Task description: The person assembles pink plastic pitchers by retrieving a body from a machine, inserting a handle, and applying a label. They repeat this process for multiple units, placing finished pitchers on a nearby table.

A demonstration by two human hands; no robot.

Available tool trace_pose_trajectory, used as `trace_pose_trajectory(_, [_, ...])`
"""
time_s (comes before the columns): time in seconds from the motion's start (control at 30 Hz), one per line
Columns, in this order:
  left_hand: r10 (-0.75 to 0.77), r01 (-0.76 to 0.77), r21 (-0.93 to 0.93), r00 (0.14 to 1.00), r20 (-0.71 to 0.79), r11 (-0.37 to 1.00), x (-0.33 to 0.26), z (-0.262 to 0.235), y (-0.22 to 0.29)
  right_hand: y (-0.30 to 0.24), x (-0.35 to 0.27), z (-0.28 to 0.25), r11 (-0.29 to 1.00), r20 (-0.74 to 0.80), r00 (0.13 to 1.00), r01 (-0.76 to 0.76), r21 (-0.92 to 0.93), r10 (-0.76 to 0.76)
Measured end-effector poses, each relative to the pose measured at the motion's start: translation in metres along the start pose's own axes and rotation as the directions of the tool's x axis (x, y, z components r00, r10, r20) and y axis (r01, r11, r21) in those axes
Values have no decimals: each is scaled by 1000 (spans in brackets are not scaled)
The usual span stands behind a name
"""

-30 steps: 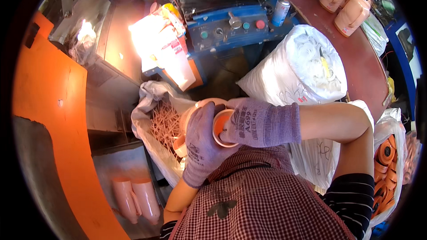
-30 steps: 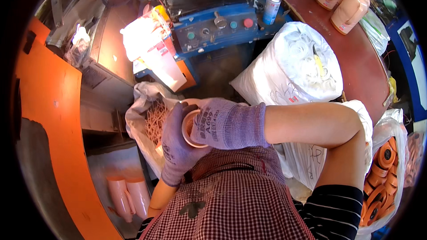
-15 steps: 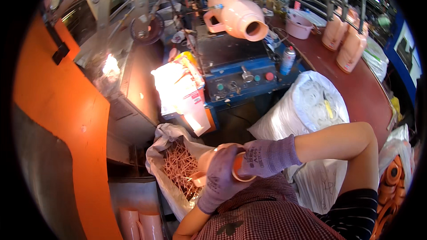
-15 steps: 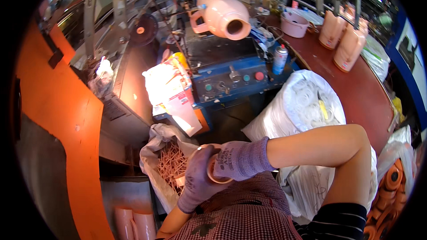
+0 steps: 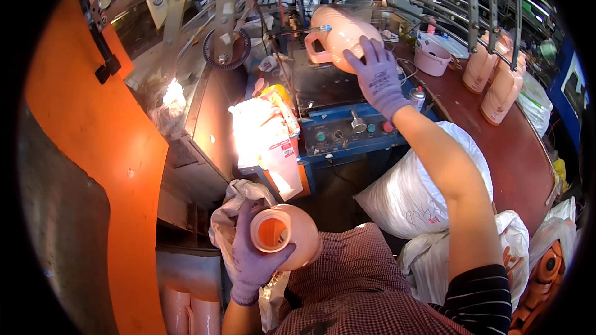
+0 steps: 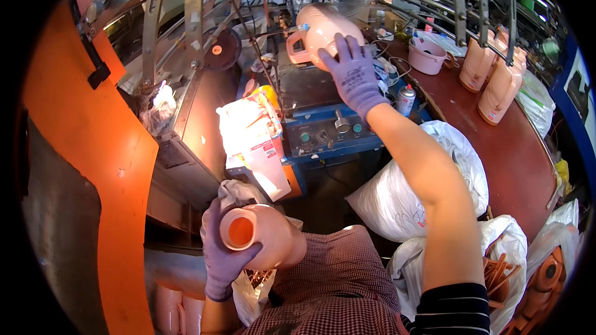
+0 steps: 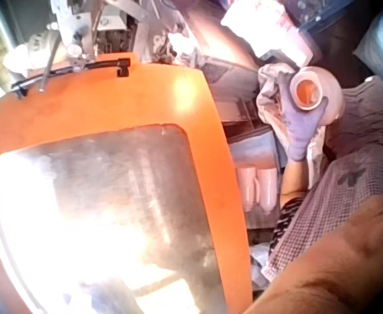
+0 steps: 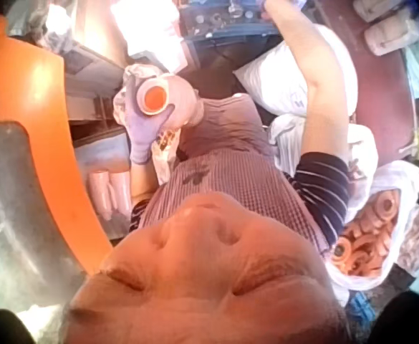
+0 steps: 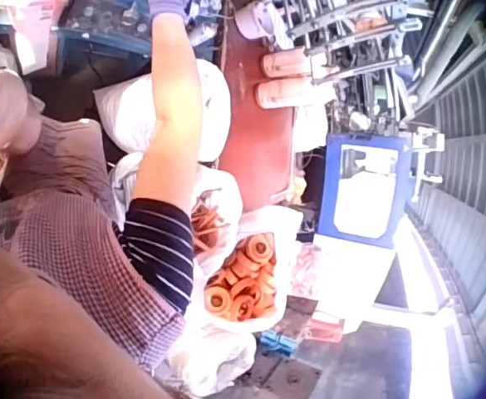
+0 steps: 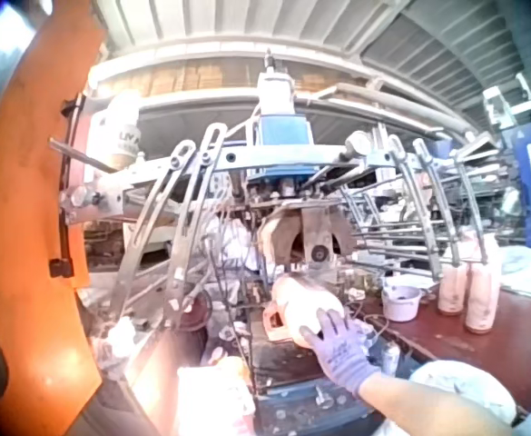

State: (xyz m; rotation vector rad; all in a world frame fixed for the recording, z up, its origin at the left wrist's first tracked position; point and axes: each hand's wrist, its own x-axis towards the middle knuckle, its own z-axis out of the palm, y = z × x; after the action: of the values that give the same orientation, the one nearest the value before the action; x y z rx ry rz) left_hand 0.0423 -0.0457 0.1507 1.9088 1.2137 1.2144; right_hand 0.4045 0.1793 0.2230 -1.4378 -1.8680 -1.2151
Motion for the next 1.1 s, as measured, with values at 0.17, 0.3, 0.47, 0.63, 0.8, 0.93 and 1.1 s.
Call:
trace_pose_trajectory(0.17, [8,-28,-106,984,-180,994,6,-13,27,2,-13,-26,977,44,980,195,-81,-192])
trace_pose_trajectory(0.3, [119,-103,91,972,-204,991,21,-27,59,8,-63,-119,899,147,887,432,69,-437])
trace_pose_trajectory(0.47, [379,-353,146,793,-477,924,58,-11,104,25,-114,-262,859,150,862,436,269,-485])
trace_pose_trajectory(0.63, [386,-548,53,513,-767,835,109,43,118,29,-149,-306,811,249,944,31,584,-215])
trace_pose_trajectory(0.8, [806,-746,326,470,-360,581,173,156,97,16,-200,-264,779,409,907,-187,599,-97])
trace_pose_trajectory(0.93, [825,-694,459,527,-203,555,199,218,74,17,-228,-259,816,430,902,-270,511,30])
trace_pose_trajectory(1.1, [842,-721,476,534,-82,504,264,213,54,19,-231,-262,818,443,891,-330,471,105])
